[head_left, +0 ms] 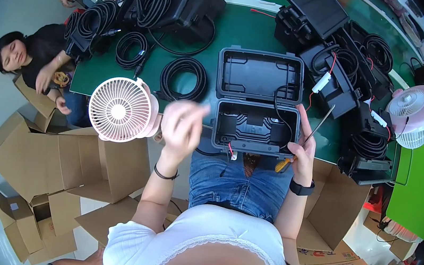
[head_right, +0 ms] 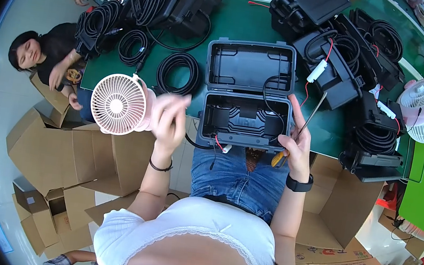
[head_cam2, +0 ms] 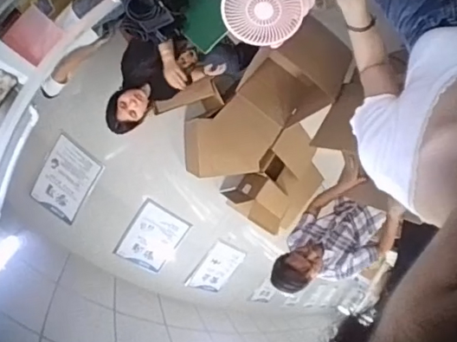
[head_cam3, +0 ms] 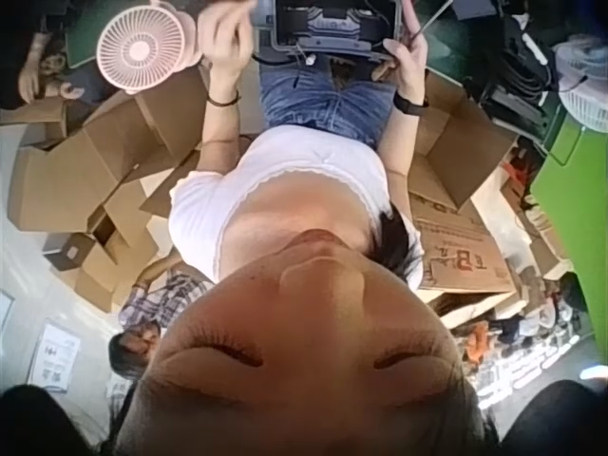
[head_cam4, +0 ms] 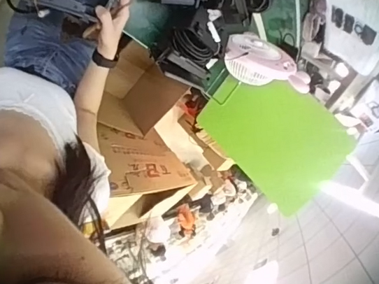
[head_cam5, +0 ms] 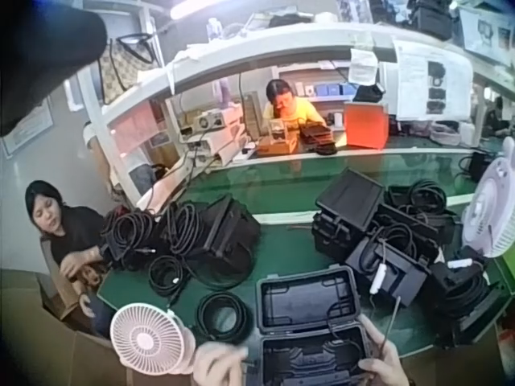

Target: Assembling solar product components by placing cables into enclosures, securing them, and packing the units into boxes.

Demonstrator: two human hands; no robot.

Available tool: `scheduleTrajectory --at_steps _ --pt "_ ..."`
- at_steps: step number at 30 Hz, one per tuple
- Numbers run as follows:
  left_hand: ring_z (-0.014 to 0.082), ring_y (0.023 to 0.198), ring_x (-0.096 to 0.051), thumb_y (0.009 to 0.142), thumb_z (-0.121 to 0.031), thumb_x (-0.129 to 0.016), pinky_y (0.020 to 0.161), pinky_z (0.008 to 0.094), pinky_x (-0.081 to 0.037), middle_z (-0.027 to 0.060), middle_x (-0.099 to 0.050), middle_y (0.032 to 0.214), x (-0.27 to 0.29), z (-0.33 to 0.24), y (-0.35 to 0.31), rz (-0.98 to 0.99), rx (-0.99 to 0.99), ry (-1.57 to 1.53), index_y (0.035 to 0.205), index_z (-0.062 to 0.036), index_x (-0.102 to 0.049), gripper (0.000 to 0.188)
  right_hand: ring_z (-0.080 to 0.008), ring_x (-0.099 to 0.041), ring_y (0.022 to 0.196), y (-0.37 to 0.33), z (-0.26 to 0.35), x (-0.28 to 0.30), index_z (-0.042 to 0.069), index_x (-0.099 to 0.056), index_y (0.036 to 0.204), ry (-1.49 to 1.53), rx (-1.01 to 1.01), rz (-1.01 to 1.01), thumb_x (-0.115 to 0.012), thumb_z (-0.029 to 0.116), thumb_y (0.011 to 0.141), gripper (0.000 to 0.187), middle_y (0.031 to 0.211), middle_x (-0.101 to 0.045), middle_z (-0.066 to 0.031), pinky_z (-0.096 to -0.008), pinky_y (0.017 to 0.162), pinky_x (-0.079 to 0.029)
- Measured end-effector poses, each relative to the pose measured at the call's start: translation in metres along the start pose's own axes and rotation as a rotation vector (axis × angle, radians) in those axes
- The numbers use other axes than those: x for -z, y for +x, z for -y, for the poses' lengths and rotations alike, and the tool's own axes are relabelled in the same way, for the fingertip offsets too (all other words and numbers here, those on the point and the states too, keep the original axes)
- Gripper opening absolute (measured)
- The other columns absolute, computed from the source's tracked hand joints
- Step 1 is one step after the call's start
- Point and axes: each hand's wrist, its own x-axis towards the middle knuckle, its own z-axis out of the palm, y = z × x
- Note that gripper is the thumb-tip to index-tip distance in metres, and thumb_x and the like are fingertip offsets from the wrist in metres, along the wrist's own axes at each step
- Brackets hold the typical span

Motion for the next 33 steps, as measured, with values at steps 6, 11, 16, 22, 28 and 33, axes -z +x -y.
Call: scheduleTrajectory --at_steps 6,11,16,22,28,33 --pt "0.0091 0.119 -0.045 0.085 -0.027 -0.067 0.095 0.0317 -0.041 -0.0091 -0.06 0.114 0.009 -0.019 -0.036 0.177 -0.833 0.324 0.109 -0.0332 -0.071 0.025 0.0028 -0.046 0.064 0.003 0.0 -0.002 0.001 -0.037 0.148 0.034 0.01 -0.002 -0.056 0.006 0.065 0.085 0.154 -0.037 -0.011 -0.0114 0.055 -0.038" --pt "0.0076 0.11 -0.05 0.083 -0.021 -0.063 0.084 0.0264 -0.044 -0.0091 -0.062 0.111 0.002 -0.018 -0.027 0.415 -0.805 0.241 0.106 -0.0229 -0.072 0.025 0.0025 -0.041 0.056 0.001 0.002 -0.001 0.002 -0.037 0.148 0.04 -0.019 -0.011 -0.056 0.005 0.065 0.085 0.153 -0.038 -0.0115 -0.0117 0.051 -0.037" --pt "0.0119 0.079 -0.052 0.074 -0.013 -0.069 0.062 0.0226 -0.042 -0.0048 -0.063 0.093 -0.006 -0.041 0.005 0.202 -0.594 -0.076 0.099 -0.0138 -0.074 0.025 0.002 -0.037 0.051 0.002 0.011 -0.007 0.003 -0.039 0.147 0.059 -0.03 -0.02 -0.056 0.001 0.068 0.081 0.151 -0.04 -0.0086 -0.0122 0.046 -0.035" --pt "0.012 0.061 -0.055 0.083 0.002 -0.072 0.054 0.0244 -0.044 0.0094 -0.062 0.09 -0.014 -0.045 0.028 0.047 0.339 -0.208 0.095 -0.0005 -0.067 0.014 0.0025 -0.043 0.054 0.003 0.027 -0.011 0.004 -0.045 0.144 0.047 -0.149 -0.001 -0.054 0.0 0.075 0.07 0.151 -0.04 -0.0083 -0.0132 0.044 -0.034" --pt "0.0089 0.06 -0.051 0.086 0.002 -0.067 0.053 0.0233 -0.044 0.0081 -0.061 0.092 -0.019 -0.047 0.021 -0.056 0.47 -0.094 0.097 0.0003 -0.063 0.013 0.0019 -0.042 0.054 0.001 0.031 -0.018 0.004 -0.049 0.141 -0.002 -0.109 -0.005 -0.056 0.005 0.076 0.065 0.153 -0.037 -0.0104 -0.0136 0.045 -0.034" --pt "0.0281 0.078 -0.059 0.081 0.002 -0.068 0.07 0.0368 -0.049 0.01 -0.058 0.096 -0.009 -0.054 0.032 0.322 0.201 0.143 0.104 -0.0031 -0.066 0.024 -0.0019 -0.052 0.066 -0.002 0.031 -0.015 0.005 -0.052 0.139 -0.012 -0.121 0.017 -0.06 0.009 0.074 0.065 0.155 -0.034 -0.0118 -0.0147 0.053 -0.041"
